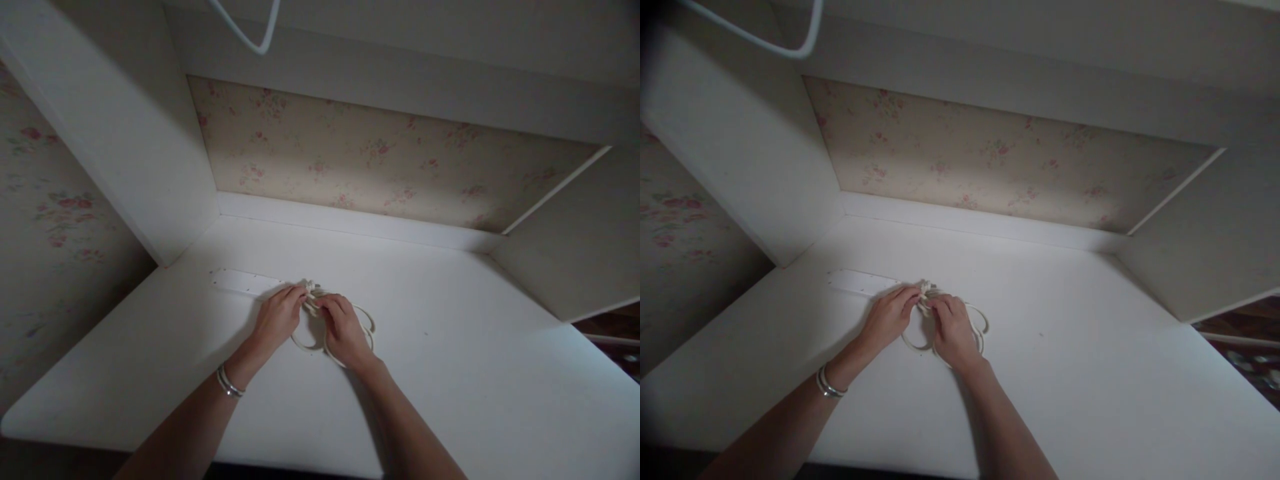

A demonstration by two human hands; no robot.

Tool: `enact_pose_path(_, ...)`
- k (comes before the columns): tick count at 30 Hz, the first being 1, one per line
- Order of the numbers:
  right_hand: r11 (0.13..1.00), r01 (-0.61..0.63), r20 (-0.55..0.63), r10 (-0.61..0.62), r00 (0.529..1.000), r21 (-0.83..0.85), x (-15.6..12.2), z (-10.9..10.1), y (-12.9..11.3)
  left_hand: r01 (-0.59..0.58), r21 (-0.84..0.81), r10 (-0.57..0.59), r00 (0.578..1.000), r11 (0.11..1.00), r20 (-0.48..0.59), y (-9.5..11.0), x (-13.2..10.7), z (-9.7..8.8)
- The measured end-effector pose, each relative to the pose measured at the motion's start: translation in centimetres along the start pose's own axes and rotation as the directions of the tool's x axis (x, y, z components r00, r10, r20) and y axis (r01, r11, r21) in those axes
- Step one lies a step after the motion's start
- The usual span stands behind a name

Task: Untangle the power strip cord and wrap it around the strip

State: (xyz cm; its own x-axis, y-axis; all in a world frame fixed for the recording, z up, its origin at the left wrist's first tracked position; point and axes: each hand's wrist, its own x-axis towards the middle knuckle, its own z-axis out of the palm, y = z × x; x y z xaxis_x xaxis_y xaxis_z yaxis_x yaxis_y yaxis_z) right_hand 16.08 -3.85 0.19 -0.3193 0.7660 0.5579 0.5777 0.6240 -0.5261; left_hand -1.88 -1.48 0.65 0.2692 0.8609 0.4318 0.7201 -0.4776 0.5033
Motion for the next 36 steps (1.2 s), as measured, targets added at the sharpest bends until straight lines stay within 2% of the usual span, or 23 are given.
enact_pose_path(5, 0.99, -0.029, 0.014, 0.028, 1.0, 0.136, 0.5, -0.6, -0.5, 0.145, 0.111, -0.145, 0.989, 0.983, -0.002, 0.4, 0.3, 0.3)
enact_pose_path(10, 0.98, -0.061, 0.123, 0.037, 0.992, 0.191, 0.9, -1.7, -0.8, 0.252, 0.068, -0.255, 0.966, 0.965, 0.043, 0.6, 0.6, 0.4)
enact_pose_path(16, 0.996, -0.062, 0.135, 0.053, 0.989, 0.063, 0.6, -1.7, -1.1, 0.242, -0.117, -0.24, 0.97, 0.963, 0.035, 0.3, 0.5, 0.8)
enact_pose_path(22, 0.993, -0.015, 0.077, 0.024, 0.997, -0.116, 0.4, -1.0, -1.1, 0.226, -0.337, -0.229, 0.973, 0.914, 0.031, -0.4, 0.4, 2.0)
enact_pose_path(29, 0.984, 0.047, 0.042, -0.04, 0.998, -0.17, 0.3, -1.1, -0.5, 0.171, -0.231, -0.168, 0.985, 0.958, 0.036, -0.7, 0.5, 2.0)
enact_pose_path(32, 0.988, 0.041, 0.05, -0.034, 0.998, -0.148, 0.3, -1.4, -0.1, 0.15, -0.261, -0.148, 0.989, 0.954, 0.028, -1.0, 0.6, 2.2)
enact_pose_path(36, 0.993, 0.021, 0.064, -0.014, 0.998, -0.115, 0.3, -1.8, 0.4, 0.179, -0.34, -0.161, 0.984, 0.923, 0.081, -1.2, 0.7, 2.1)
